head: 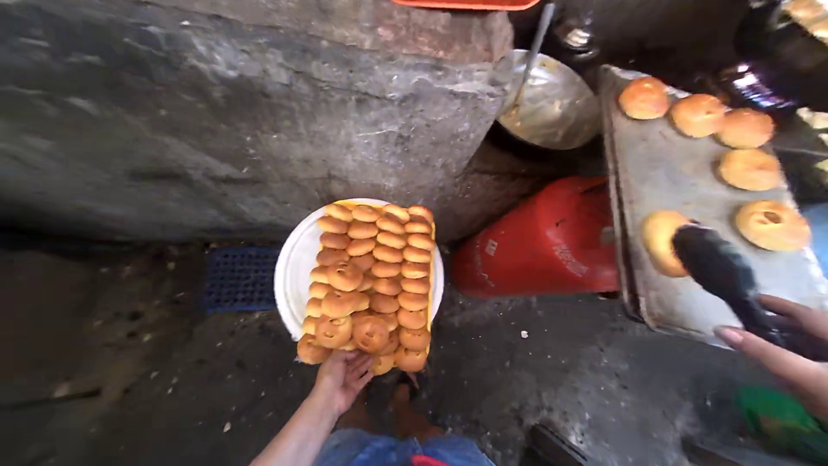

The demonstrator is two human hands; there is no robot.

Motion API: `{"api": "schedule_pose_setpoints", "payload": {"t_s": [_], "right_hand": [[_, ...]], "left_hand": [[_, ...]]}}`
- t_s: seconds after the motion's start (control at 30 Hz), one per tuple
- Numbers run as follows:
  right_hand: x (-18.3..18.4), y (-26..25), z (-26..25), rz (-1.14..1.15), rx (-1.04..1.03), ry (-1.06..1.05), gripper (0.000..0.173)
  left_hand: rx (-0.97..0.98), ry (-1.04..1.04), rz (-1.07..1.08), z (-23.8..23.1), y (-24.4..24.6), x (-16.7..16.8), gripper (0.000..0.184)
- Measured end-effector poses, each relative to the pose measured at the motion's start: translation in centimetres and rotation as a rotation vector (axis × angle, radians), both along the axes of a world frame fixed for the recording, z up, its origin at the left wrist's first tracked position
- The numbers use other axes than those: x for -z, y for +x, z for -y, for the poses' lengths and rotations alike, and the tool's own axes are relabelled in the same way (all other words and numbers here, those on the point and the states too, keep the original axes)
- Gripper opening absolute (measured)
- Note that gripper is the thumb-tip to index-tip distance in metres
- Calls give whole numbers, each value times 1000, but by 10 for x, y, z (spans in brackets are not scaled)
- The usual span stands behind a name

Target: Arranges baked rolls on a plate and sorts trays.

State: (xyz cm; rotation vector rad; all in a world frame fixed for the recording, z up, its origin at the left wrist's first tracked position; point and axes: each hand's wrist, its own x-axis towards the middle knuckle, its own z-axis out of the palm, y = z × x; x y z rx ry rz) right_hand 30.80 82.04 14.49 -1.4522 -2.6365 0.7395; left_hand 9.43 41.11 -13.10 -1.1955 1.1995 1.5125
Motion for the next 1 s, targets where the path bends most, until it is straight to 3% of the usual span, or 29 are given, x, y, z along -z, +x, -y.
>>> {"api": "schedule_pose_setpoints", "payload": {"t_s": [0.1, 0.17, 0.27, 0.33, 0.43, 0.63, 0.73, 0.83, 0.93, 1.0], "right_hand": [[0, -30, 40, -105, -231, -144, 78], [28, -58, 74, -75, -397, -200, 88], [91, -115, 132, 234, -555, -247, 74], [135, -150, 161, 486, -599, -276, 67], [180, -182, 189, 686, -619, -266, 68], [204, -203, 213, 747, -632, -220, 68], [191, -206, 206, 773, -633, -231, 80], [151, -199, 180, 661, -634, -304, 78], [76, -172, 134, 294, -567, -470, 72], [20, -139, 97, -32, -460, -471, 73]], "left_hand": [[19, 16, 3, 3, -1, 0, 34], [23, 33, 2, 4, -1, 1, 33], [6, 71, 5, 4, -3, 4, 34], [6, 86, 12, 3, -5, 3, 36], [7, 89, 14, 2, -6, 2, 35], [22, 101, 24, 0, -1, 2, 32], [37, 108, 28, -1, -2, 2, 30], [79, 82, 31, 1, -3, -1, 29], [148, 53, 2, 1, -2, -9, 34], [218, 41, -14, 1, 0, -14, 36]]}}
